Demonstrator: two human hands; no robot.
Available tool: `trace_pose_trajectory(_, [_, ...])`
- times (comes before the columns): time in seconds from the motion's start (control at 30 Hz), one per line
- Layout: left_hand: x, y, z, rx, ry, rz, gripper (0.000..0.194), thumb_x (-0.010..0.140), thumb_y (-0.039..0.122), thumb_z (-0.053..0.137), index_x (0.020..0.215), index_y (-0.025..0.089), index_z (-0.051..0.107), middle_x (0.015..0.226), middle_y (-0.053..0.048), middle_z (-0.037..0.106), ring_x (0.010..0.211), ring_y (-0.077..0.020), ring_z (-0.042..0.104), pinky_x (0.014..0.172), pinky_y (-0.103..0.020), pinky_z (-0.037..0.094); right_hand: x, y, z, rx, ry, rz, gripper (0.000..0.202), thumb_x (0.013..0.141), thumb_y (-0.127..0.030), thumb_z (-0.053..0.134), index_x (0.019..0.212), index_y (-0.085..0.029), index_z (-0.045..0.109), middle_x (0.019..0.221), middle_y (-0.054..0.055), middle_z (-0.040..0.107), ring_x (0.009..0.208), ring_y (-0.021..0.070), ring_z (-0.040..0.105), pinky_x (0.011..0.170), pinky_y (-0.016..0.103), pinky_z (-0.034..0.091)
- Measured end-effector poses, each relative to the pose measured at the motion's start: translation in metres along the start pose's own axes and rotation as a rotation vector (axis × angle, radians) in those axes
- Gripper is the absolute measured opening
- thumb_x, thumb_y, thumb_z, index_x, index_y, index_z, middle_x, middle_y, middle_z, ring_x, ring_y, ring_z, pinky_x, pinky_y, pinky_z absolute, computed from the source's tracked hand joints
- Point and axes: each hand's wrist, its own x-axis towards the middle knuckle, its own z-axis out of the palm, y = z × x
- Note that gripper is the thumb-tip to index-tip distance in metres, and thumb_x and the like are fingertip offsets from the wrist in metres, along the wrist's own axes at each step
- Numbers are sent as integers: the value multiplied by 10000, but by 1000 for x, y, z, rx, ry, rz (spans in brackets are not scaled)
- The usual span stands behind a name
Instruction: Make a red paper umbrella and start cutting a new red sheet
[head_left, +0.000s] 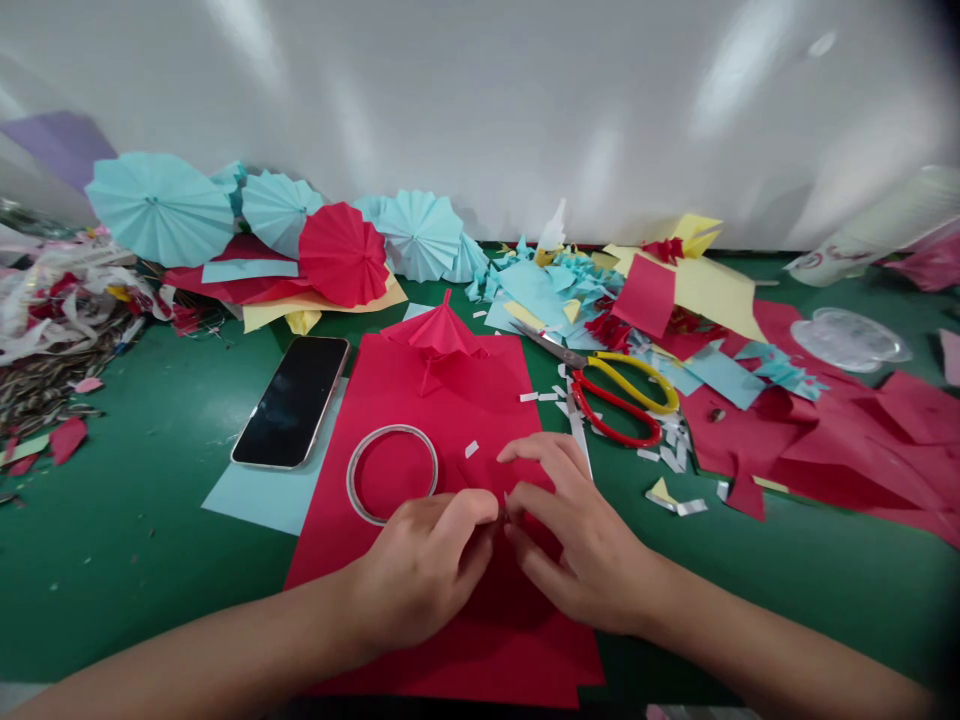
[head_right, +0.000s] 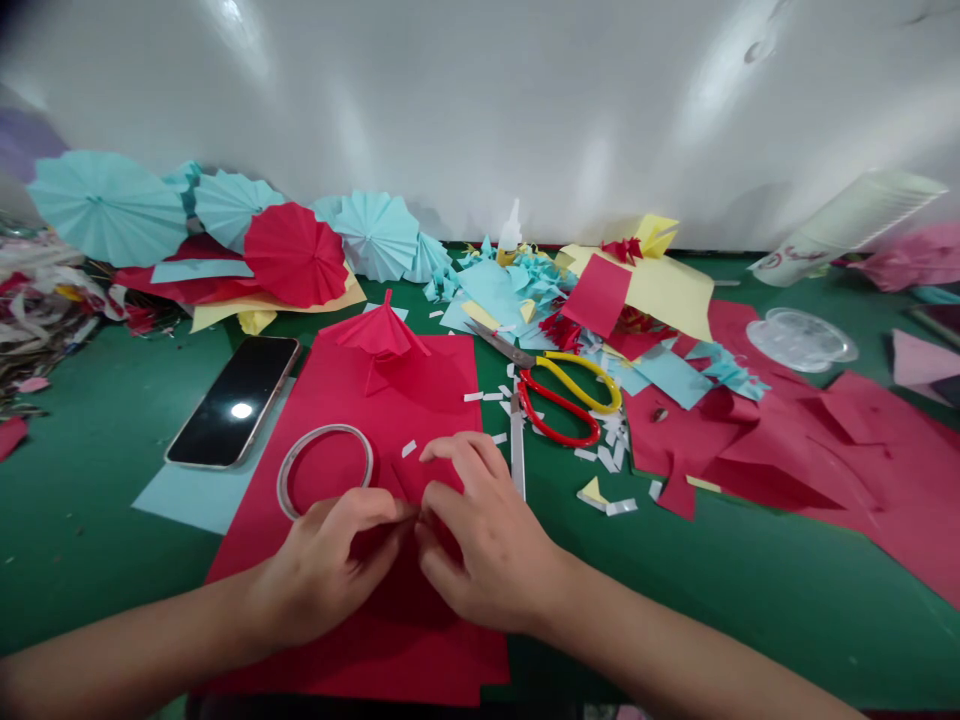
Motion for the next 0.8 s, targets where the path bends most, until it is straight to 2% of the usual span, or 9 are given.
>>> trace_pose_trajectory(0.2, [0,1,0,24,21,34,158,817,89,407,929,193,447,714,-12,617,615,-139,606,541,-236,487,0,0,0,11,-6,-5,101,725,-84,467,708,-179,499,1071,96,465,1010,238,404,836,433,409])
trace_pose_trajectory(0.33, [1,2,-1,48,16,71,164,819,75,404,934,189,432,720,-15,621,639,-144,616,558,-234,491,0,2,2,12,-2,-15,131,710,-57,463,713,-181,506,1069,86,461,1007,235,406,839,425,407])
trace_pose_trajectory(0.47, [1,1,-1,23,2,78,202,806,53,409,955,190,425,751,-20,632,660,-146,623,581,-236,497,-1,3,3,12,60,-59,137,669,-49,485,698,-178,523,1032,78,477,977,231,420,822,412,411])
trace_pose_trajectory(0.6, [1,0,-1,-64,-31,-56,201,802,69,440,940,213,409,778,-3,636,697,-139,639,582,-215,498,-2,3,2,12,124,-54,116,639,-57,501,615,-171,499,1001,82,493,949,232,443,790,402,420])
trace_pose_trajectory(0.8, [11,1,-6,-266,8,-306,178,798,118,476,884,230,369,765,28,640,751,-128,651,607,-198,499,3,11,-6,-25,212,-14,157,622,-49,505,549,-177,450,972,80,511,939,241,466,795,427,411])
